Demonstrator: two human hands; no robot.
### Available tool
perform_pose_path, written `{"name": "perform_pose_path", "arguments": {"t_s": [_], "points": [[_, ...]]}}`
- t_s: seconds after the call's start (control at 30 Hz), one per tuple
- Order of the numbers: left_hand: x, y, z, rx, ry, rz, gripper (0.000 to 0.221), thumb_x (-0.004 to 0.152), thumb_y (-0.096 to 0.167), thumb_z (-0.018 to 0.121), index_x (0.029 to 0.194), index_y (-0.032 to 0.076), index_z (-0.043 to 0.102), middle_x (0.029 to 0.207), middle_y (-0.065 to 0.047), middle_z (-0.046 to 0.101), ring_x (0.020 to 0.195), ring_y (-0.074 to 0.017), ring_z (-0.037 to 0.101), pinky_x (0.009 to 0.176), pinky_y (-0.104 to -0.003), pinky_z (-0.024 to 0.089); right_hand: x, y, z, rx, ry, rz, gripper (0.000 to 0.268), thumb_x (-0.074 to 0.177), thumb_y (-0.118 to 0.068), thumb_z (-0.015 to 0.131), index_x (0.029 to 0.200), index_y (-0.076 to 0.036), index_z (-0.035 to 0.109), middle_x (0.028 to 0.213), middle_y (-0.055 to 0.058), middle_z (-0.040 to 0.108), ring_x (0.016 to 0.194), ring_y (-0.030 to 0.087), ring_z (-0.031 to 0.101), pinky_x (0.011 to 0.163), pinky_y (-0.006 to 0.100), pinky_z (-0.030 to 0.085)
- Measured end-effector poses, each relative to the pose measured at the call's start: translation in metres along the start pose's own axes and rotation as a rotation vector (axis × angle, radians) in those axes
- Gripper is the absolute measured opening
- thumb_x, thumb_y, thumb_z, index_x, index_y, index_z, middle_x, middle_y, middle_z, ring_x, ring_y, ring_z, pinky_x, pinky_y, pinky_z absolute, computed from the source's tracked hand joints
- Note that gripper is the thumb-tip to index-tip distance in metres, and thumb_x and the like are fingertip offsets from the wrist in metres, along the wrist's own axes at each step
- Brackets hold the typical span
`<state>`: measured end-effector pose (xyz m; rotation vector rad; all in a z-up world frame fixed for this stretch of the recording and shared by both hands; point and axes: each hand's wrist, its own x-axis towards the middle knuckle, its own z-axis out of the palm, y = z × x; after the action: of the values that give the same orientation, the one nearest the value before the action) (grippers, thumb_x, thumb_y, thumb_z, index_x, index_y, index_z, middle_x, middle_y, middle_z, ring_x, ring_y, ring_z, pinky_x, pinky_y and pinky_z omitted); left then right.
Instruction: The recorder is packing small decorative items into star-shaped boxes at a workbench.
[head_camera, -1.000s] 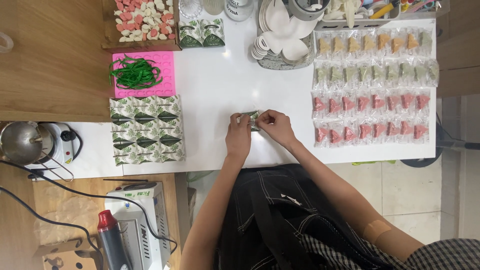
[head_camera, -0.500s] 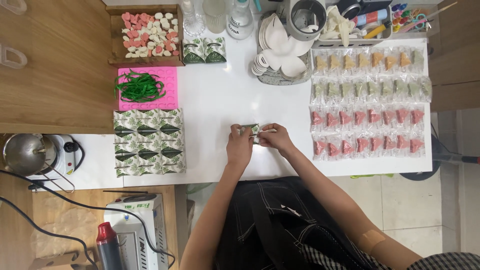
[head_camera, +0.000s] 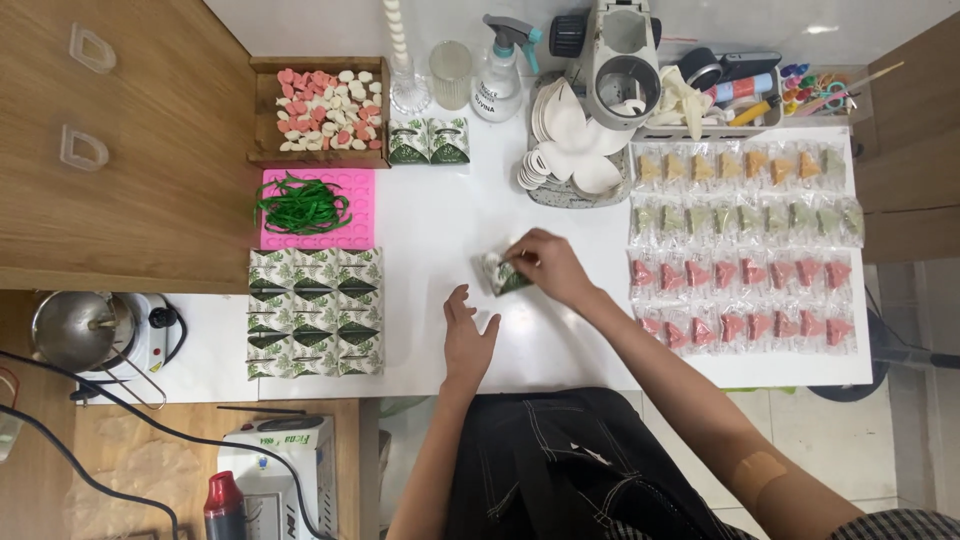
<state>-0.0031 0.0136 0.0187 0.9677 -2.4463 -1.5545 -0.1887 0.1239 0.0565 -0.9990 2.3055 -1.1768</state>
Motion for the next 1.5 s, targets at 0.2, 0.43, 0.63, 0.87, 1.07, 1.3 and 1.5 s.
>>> {"name": "perform_pose_path", "arguments": {"t_s": [0.2, 0.43, 0.63, 0.87, 1.07, 1.3, 1.5], "points": [[-0.008, -0.011, -0.013, 0.007, 0.048, -0.052, 0.065, 0.089, 0.014, 0.074, 0.142, 0.008, 0.039, 0.140, -0.017, 0.047, 0.116, -0.0297, 0.064, 0.091, -0.044, 0.056, 0.117, -0.009, -0.049, -0.014, 0.306, -0.074, 0.010, 0.087, -0.004, 0.078, 0.097, -0.001, 0.078, 0.097, 0.013, 0.072, 0.080, 0.019, 0.075, 0.074, 0.030, 0.061], [-0.027, -0.029, -0.014, -0.023, 0.019, -0.123, 0.062, 0.088, 0.014, 0.073, 0.141, 0.008, 0.042, 0.140, -0.016, 0.048, 0.113, -0.0290, 0.065, 0.089, -0.043, 0.056, 0.198, 0.041, -0.025, -0.079, 0.295, 0.118, 0.013, 0.078, -0.001, 0.078, 0.091, 0.000, 0.079, 0.082, 0.014, 0.076, 0.072, 0.021, 0.074, 0.071, 0.033, 0.058], [-0.027, -0.031, -0.024, -0.003, -0.062, -0.292, 0.061, 0.092, 0.016, 0.070, 0.143, 0.007, 0.038, 0.140, -0.016, 0.047, 0.115, -0.0270, 0.063, 0.086, -0.041, 0.059, 0.211, 0.061, -0.002, -0.098, 0.310, 0.177, 0.013, 0.078, -0.001, 0.077, 0.091, -0.001, 0.079, 0.083, 0.015, 0.076, 0.071, 0.020, 0.074, 0.070, 0.032, 0.059], [-0.016, -0.028, -0.023, 0.009, -0.031, -0.209, 0.058, 0.091, 0.015, 0.071, 0.140, 0.005, 0.042, 0.138, -0.017, 0.050, 0.110, -0.0282, 0.066, 0.087, -0.042, 0.058, 0.212, 0.057, -0.003, -0.128, 0.283, 0.115, 0.013, 0.076, -0.001, 0.078, 0.089, -0.002, 0.080, 0.081, 0.015, 0.076, 0.070, 0.021, 0.073, 0.069, 0.034, 0.058], [-0.007, -0.019, -0.023, 0.033, -0.061, -0.201, 0.057, 0.091, 0.015, 0.070, 0.139, 0.006, 0.042, 0.139, -0.016, 0.050, 0.112, -0.0277, 0.065, 0.087, -0.042, 0.058, 0.213, 0.063, -0.002, -0.094, 0.259, 0.127, 0.014, 0.076, -0.002, 0.080, 0.090, -0.002, 0.080, 0.082, 0.015, 0.077, 0.070, 0.020, 0.074, 0.070, 0.033, 0.059], [-0.013, -0.025, -0.020, 0.046, -0.082, -0.222, 0.058, 0.091, 0.016, 0.070, 0.141, 0.007, 0.041, 0.139, -0.016, 0.049, 0.112, -0.0264, 0.064, 0.086, -0.042, 0.059, 0.212, 0.066, -0.002, -0.107, 0.249, 0.159, 0.017, 0.074, -0.002, 0.082, 0.091, -0.003, 0.081, 0.080, 0.015, 0.076, 0.069, 0.020, 0.073, 0.068, 0.033, 0.058], [-0.019, -0.031, -0.017, 0.067, -0.077, -0.238, 0.059, 0.091, 0.017, 0.071, 0.141, 0.008, 0.042, 0.137, -0.015, 0.051, 0.112, -0.0264, 0.066, 0.087, -0.042, 0.059, 0.216, 0.074, -0.002, -0.088, 0.254, 0.137, 0.017, 0.074, -0.001, 0.081, 0.091, -0.003, 0.081, 0.081, 0.013, 0.077, 0.069, 0.019, 0.073, 0.069, 0.032, 0.059]]}}
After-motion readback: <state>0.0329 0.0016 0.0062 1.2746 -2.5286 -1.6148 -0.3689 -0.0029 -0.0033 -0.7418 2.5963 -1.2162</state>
